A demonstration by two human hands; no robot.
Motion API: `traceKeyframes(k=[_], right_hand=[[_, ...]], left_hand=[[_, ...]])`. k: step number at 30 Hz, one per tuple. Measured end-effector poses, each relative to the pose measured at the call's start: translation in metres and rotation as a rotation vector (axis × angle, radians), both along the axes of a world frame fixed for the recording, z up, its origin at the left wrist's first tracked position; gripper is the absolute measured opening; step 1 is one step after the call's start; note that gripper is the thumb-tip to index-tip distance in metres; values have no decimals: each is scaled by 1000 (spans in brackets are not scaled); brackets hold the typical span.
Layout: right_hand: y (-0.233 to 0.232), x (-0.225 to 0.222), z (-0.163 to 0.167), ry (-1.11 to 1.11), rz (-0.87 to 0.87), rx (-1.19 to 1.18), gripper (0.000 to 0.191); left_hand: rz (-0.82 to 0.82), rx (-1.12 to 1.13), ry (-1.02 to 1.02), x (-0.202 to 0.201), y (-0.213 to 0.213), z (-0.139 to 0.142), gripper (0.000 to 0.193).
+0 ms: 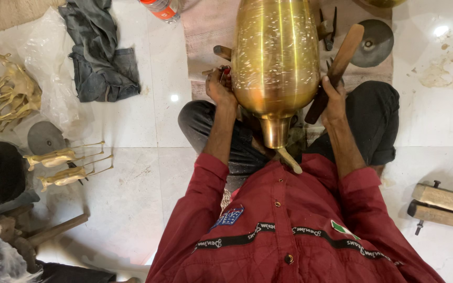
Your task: The person sits on the floor with a large brass vase held between their legs and engraves decorative patterns into its surface. They hold a small chisel against the brass with one hand and strike it with a wooden mallet held in the other hand, repositioning the chisel repeatedly to work across different areas of the vase.
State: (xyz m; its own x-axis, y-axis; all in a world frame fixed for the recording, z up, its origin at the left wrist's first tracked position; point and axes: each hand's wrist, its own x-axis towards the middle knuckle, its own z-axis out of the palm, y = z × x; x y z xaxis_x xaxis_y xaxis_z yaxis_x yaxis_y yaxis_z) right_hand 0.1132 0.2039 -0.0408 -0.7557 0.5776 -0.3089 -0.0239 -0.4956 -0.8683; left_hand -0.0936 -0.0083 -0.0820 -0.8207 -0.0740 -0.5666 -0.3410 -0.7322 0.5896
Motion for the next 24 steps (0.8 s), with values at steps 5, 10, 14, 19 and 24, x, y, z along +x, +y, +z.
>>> traceKeyframes(k=[5, 10, 14, 19, 24], right_hand=[[-4, 20, 11, 19, 11, 177, 45], [8, 8, 1, -98, -68, 77, 43], [11, -10, -16, -86, 1, -70, 45], [4, -16, -21, -54, 39, -167, 45], [3, 2, -11, -118, -30, 54, 41]], left_hand=[[-22, -213, -50, -16, 6, -6, 21], [32, -330, 15, -15, 2, 3, 29], [123, -152, -18, 11, -8, 17, 19], [191, -45, 15, 26, 1, 17, 8], [79, -36, -33, 9, -2, 0, 10]])
